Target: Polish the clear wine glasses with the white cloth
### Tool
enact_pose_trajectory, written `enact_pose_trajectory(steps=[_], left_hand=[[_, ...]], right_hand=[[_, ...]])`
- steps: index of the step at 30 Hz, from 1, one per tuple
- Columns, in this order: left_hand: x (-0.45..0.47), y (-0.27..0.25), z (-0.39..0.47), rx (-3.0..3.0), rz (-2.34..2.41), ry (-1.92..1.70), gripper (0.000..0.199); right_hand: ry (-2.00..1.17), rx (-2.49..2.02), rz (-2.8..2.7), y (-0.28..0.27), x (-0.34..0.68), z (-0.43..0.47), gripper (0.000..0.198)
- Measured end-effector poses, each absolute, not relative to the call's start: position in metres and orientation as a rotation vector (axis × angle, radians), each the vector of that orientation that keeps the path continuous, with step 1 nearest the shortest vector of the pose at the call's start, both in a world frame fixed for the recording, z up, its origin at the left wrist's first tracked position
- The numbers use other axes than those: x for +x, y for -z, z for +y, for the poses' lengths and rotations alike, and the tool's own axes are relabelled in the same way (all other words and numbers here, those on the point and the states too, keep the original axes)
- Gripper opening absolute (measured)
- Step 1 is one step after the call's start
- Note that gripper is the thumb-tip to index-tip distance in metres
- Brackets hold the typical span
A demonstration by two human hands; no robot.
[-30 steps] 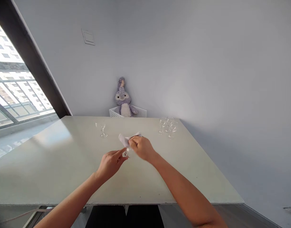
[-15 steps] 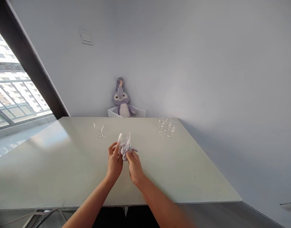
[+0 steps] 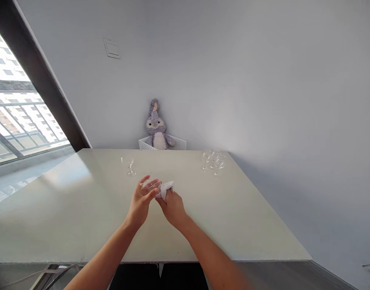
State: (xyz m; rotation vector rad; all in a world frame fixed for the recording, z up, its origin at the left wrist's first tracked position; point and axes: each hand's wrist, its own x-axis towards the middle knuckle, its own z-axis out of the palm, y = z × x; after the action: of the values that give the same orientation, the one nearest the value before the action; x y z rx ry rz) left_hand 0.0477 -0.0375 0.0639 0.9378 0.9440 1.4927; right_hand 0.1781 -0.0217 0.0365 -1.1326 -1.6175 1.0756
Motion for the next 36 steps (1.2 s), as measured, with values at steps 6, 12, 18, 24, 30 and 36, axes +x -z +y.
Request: enact_pose_trajectory(steps=[6, 12, 18, 24, 30, 36], left_hand=[[0.058, -0.059, -0.038, 0.951, 0.868, -1.603, 0.063], [0.058, -0.058, -0.046, 1.139, 0.838, -1.641, 0.057], [0.059, -0.064, -0.052, 1.227, 0.807, -1.927, 0.054], [0.033, -0.077, -0.034, 1.324, 0.979, -2.209, 0.055], [0.056, -0.066, -0.026, 1.385, 0.958, -1.889, 0.056], [0.073, -0.054, -0.02, 1.559, 1.094, -1.484, 0.069]], right_hand=[[-1.047, -1.116, -1.633, -0.035, 0.186, -0.016, 0.024], [-1.288, -1.063, -1.446, -0.033, 0.195, -0.002, 0.045], [-1.353, -1.042, -1.471, -0.032, 0.178, -0.007, 0.062], [-1.082, -1.217, -1.84, -0.041, 0.193, -0.012, 0.056], [-0.639, -1.392, -1.986, -0.066, 0.196, 0.002, 0.037], [-0.539, -1.598, -1.992, -0.049, 0.205, 0.032, 0.021]])
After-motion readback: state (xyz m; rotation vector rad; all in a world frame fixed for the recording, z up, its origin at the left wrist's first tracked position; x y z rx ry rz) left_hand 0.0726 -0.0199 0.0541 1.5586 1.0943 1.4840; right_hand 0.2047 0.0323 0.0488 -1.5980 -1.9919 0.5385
